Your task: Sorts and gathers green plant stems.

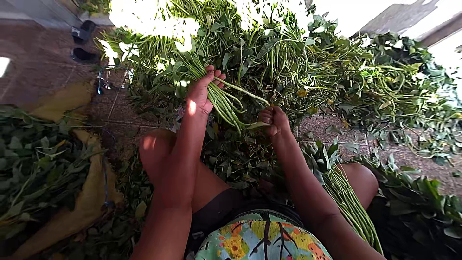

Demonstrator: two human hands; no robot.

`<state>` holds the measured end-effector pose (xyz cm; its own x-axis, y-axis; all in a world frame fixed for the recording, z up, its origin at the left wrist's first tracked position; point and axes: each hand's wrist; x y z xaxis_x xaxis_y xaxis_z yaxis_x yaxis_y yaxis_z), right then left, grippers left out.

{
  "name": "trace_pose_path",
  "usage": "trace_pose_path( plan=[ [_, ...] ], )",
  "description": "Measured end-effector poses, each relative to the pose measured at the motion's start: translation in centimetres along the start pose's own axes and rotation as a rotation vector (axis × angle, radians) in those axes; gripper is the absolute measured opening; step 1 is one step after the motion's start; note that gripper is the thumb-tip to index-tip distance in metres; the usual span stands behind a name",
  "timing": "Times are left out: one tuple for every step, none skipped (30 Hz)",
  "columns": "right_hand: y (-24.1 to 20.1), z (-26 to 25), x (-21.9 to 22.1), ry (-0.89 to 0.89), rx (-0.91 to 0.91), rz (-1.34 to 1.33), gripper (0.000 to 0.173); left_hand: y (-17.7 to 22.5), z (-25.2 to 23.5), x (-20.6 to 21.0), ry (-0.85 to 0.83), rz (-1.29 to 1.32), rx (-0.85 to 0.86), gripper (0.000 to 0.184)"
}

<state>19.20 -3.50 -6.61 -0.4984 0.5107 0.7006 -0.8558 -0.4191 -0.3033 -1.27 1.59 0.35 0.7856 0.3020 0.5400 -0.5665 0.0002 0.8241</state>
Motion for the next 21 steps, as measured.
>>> trace_pose_path(
  plan=[
    [-0.7, -0.4, 0.5, -0.012, -0.021, -0.112, 0.041, 0.2, -0.1, 0.1, 0.016, 0.018, 0.041, 0.012],
    [-1.6, -0.9, 0.7, 0.01, -0.08, -0.192, 0.042, 0.7, -0.2, 0.0, 0.033, 0.041, 0.098, 0.012],
    [-2.8, -1.6, 0.5, 0.054, -0.163, -0.248, 0.041, 1.5, -0.3, -0.2, 0.053, 0.071, 0.17, 0.012],
    [-4.0, -2.4, -0.2, 0.109, -0.243, -0.253, 0.039, 2.6, -0.5, -0.7, 0.074, 0.111, 0.244, 0.012],
    [-5.0, -3.2, -0.6, 0.166, -0.3, -0.185, 0.037, 3.7, -0.8, -1.2, 0.083, 0.149, 0.313, 0.011],
    [-5.7, -4.0, -1.0, 0.209, -0.316, -0.017, 0.034, 4.6, -1.2, -1.7, 0.082, 0.187, 0.369, 0.011],
    [-5.9, -4.6, -1.2, 0.223, -0.283, 0.247, 0.028, 5.1, -1.4, -2.1, 0.066, 0.219, 0.399, 0.011],
    [-6.0, -5.3, -1.0, 0.212, -0.209, 0.526, 0.024, 5.4, -1.5, -2.4, 0.047, 0.228, 0.407, 0.01],
    [-5.9, -6.6, -0.6, 0.183, -0.117, 0.777, 0.029, 5.4, -1.5, -2.6, 0.027, 0.217, 0.402, 0.008],
    [-5.6, -8.4, -0.1, 0.149, -0.043, 0.987, 0.037, 5.4, -1.3, -2.8, 0.011, 0.192, 0.39, 0.012],
    [-5.3, -10.5, 0.5, 0.124, 0.004, 1.137, 0.041, 5.5, -1.2, -2.8, -0.002, 0.153, 0.377, 0.014],
    [-4.9, -12.8, 1.1, 0.126, 0.008, 1.22, 0.04, 5.6, -1.0, -2.7, 0.004, 0.113, 0.373, 0.014],
    [-4.3, -15.1, 1.7, 0.153, -0.014, 1.244, 0.038, 5.6, -0.8, -2.7, 0.013, 0.076, 0.386, 0.013],
    [-3.7, -17.2, 2.0, 0.194, -0.039, 1.231, 0.037, 5.7, -0.6, -2.6, 0.031, 0.035, 0.412, 0.016],
    [-3.1, -19.0, 2.2, 0.224, -0.039, 1.199, 0.038, 5.8, -0.4, -2.4, 0.059, -0.005, 0.441, 0.02],
    [-2.6, -20.3, 2.3, 0.235, -0.013, 1.161, 0.042, 6.0, -0.3, -2.3, 0.074, -0.024, 0.458, 0.025],
    [-2.2, -21.0, 2.3, 0.234, 0.025, 1.144, 0.048, 6.1, -0.3, -2.4, 0.082, -0.02, 0.466, 0.032],
    [-1.7, -21.4, 2.2, 0.239, 0.069, 1.134, 0.055, 6.3, -0.4, -2.5, 0.086, -0.013, 0.461, 0.033],
    [-1.1, -21.3, 2.2, 0.255, 0.079, 1.157, 0.059, 6.6, -0.5, -2.7, 0.079, -0.001, 0.441, 0.028],
    [-0.6, -20.7, 2.3, 0.275, 0.049, 1.211, 0.058, 6.8, -0.6, -3.0, 0.066, 0.023, 0.415, 0.022],
    [-0.5, -20.1, 2.3, 0.307, 0.0, 1.267, 0.055, 7.0, -0.7, -3.3, 0.049, 0.048, 0.389, 0.018]
  ],
)
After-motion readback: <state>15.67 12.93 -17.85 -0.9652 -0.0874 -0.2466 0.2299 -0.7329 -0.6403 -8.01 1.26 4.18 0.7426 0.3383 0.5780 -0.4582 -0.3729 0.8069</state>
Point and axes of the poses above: each hand's wrist, its own z-axis away from the middle knuckle, its own x-axis out of the palm, y = z × x, and after that the axes turned 8 degrees about x, right-handed
